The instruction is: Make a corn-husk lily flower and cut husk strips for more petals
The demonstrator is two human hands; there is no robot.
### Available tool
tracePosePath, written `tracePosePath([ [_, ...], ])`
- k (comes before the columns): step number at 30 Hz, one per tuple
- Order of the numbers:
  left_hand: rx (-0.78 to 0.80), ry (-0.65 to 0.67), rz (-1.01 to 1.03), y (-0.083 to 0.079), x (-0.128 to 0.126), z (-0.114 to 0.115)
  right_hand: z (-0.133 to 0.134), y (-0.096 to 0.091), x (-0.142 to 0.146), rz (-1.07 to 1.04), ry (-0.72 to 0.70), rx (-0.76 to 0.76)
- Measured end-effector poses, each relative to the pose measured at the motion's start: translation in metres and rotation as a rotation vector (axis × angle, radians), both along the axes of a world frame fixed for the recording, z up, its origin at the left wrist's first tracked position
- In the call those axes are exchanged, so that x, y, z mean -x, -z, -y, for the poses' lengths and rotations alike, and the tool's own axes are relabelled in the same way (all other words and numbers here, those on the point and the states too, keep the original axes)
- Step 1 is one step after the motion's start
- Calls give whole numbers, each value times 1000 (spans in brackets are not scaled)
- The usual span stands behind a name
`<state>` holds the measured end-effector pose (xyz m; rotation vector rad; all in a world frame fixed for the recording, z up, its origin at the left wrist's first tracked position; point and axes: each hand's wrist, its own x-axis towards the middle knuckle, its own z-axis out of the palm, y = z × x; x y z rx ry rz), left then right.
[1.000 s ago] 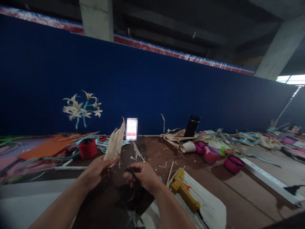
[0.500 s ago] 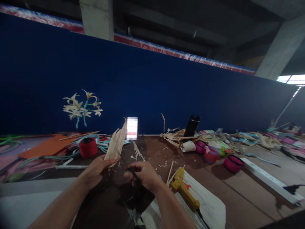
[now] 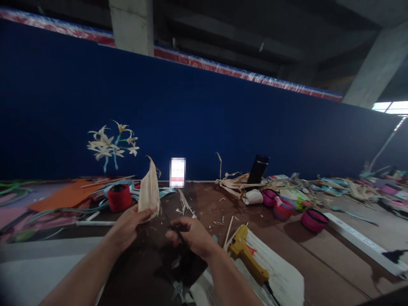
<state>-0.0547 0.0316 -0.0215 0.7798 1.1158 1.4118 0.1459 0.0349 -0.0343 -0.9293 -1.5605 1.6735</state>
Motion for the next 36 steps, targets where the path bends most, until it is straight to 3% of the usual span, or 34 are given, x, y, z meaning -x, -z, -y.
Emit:
tracePosePath([
  [13,-61,-148,-3,6,-4,-7,2,2,4,55,-18,-23],
  [18,-68,-132,50,7,-5,-7,-1,8,4,43,3,-5],
  [29,-72,-91,83,7,-5,-7,1,2,6,81,51,12],
  [36,-83,-124,79,9,-5,-9,3,4,6,150,47,-90],
])
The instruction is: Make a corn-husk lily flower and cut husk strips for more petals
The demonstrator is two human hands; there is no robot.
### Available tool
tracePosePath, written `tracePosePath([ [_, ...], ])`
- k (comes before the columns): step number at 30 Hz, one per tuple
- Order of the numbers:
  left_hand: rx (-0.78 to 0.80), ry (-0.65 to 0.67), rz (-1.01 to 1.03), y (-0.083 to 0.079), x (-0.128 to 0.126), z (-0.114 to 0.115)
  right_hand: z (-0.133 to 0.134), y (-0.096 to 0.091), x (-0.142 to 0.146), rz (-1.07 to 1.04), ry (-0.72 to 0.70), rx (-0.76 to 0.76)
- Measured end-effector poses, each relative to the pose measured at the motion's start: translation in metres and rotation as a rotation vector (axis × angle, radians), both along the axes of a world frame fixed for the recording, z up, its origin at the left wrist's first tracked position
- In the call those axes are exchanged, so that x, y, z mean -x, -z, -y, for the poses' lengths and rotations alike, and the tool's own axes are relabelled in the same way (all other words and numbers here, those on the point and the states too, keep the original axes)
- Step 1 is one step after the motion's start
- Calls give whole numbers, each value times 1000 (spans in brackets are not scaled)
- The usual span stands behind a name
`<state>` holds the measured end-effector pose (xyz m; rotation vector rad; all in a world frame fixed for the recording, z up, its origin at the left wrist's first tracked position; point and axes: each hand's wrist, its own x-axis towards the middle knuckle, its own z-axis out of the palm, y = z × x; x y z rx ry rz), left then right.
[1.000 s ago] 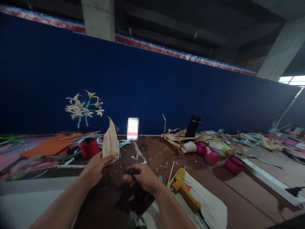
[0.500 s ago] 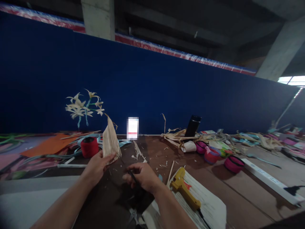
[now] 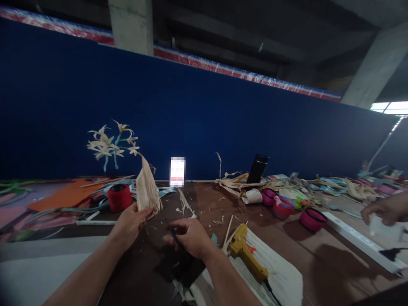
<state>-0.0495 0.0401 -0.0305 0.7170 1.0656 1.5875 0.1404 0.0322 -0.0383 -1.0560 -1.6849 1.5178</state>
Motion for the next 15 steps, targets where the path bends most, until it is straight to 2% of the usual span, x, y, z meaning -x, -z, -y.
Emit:
tracePosePath([
  [6,8,21,22,-3,-1,2,0,-2,-2,1,-45,-101],
  [15,-4,19,85,0,0,0,-2,5,-1,8,17,-91],
])
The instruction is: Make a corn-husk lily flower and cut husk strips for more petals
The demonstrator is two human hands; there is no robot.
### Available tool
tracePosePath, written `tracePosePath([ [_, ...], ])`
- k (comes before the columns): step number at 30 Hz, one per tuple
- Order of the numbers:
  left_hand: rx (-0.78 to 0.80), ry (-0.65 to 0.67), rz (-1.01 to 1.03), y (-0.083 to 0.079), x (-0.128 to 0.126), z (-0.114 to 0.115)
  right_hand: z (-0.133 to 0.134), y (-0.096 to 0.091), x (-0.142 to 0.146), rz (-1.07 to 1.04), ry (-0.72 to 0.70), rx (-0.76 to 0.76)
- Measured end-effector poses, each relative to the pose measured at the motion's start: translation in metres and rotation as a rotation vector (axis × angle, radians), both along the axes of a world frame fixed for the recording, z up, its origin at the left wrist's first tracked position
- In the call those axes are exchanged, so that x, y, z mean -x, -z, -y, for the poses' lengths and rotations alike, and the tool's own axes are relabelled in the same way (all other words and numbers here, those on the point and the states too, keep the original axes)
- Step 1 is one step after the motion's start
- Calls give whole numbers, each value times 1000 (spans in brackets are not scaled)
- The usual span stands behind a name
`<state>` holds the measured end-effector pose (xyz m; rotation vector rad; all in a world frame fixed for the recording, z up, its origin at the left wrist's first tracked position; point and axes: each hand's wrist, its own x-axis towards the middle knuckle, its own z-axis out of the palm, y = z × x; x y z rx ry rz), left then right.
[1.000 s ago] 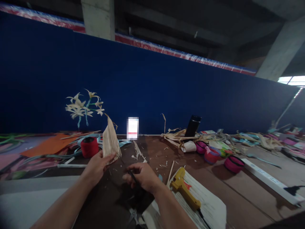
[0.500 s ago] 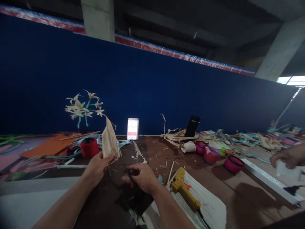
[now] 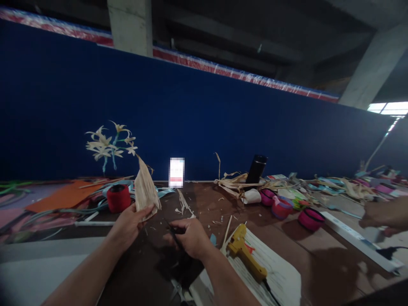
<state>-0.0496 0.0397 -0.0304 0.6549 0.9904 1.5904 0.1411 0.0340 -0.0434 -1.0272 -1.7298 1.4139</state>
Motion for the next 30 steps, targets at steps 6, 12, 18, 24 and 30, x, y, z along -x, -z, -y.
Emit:
tracePosePath([
  [6,24,-20,15,-8,-3,5,3,-3,3,-8,10,-8],
  [12,-6,-22,7,-9,-3,6,4,-3,4,0,12,-22],
  [18,26,70,-22,-1,-9,7,4,-5,3,-12,30,-78],
  [24,37,93,-42,-4,-9,10,5,-3,2,-1,60,-140],
  [30,-21,65,-31,-12,-6,12,5,-3,3,63,50,-185],
])
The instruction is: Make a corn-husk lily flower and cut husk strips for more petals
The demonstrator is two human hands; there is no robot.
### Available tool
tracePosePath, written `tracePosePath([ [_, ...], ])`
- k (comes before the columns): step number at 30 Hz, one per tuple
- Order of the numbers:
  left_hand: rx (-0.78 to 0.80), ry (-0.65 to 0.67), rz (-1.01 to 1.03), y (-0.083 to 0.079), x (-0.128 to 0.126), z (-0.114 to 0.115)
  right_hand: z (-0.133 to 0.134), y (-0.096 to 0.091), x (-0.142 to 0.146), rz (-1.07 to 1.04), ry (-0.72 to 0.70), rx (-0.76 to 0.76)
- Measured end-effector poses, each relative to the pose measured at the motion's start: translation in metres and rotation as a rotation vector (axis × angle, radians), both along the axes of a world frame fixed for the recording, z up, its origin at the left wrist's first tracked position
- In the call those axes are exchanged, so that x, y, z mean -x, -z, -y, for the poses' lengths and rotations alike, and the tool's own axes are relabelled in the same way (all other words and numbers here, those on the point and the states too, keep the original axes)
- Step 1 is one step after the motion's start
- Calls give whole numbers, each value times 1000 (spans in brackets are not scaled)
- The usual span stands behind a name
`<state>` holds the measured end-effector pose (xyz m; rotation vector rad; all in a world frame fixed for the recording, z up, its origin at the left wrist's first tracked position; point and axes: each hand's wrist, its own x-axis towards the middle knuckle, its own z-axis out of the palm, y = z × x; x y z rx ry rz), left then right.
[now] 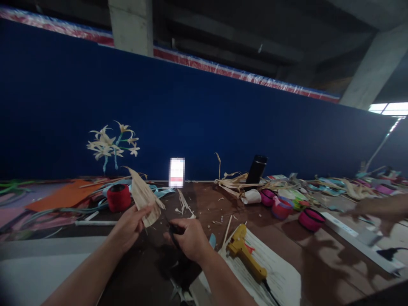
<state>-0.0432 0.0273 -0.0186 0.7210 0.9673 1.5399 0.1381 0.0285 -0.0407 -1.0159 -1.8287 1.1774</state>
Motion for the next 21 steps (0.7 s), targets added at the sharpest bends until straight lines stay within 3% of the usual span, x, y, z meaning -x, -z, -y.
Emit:
tracePosePath([
  [4,-13,-54,-6,-2,-1,0,1,1,1,-2,23,-29],
  [11,-21,6,1,3,-4,-2,3,-5,-1,111,65,-173],
  [21,6,-59,63,10,-5,-3,7,-9,-3,196,93,-287],
])
